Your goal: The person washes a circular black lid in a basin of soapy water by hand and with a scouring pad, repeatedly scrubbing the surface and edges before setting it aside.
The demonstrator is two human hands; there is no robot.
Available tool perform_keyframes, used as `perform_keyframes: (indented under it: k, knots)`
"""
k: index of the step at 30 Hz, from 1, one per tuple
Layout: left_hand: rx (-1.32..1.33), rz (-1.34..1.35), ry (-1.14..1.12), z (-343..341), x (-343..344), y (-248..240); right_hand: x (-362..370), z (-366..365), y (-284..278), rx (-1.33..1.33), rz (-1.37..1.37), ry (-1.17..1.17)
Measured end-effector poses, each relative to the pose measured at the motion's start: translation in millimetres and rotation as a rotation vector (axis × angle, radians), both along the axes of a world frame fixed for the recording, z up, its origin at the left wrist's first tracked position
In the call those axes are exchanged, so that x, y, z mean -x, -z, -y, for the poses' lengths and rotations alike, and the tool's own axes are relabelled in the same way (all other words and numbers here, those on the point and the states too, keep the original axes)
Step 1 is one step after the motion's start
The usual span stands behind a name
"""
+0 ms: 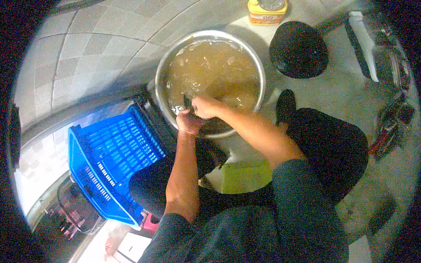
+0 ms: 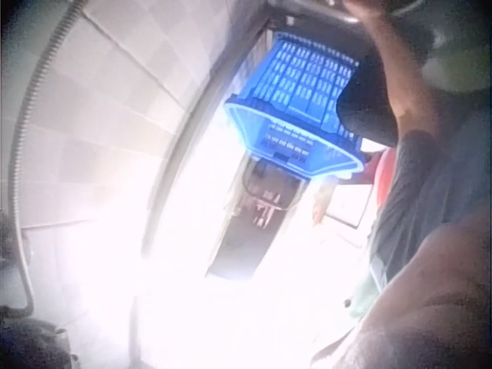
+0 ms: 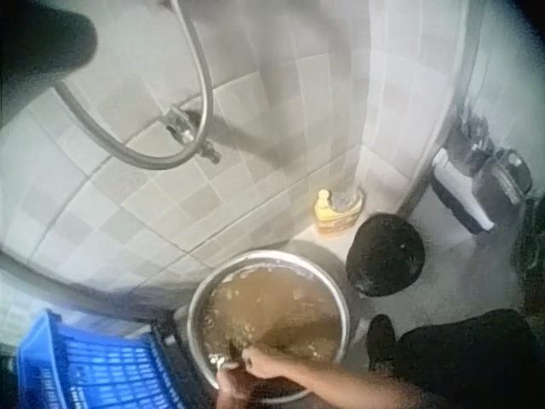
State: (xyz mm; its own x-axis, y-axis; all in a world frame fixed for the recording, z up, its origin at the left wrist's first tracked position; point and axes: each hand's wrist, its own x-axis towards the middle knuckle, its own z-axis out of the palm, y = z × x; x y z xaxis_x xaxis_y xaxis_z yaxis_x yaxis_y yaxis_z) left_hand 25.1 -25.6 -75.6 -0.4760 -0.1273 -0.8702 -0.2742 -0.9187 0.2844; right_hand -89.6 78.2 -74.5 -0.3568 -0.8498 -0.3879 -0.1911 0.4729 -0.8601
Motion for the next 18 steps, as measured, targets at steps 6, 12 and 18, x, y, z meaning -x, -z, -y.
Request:
perform_keyframes:
  k: [6, 12, 18]
  knots:
    - [0.23, 0.255, 0.017, -14, 2, 38, -16, -52, 11, -0.204, -0.134, -0.069]
    - [0.544, 0.412, 0.122, -29, 11, 0, -16, -67, 17, -0.325, -0.173, 0.151]
    - [0.713, 0.222, 0.203, -48, 9, -48, 13, -69, 52, -0.197, -0.457, 0.35]
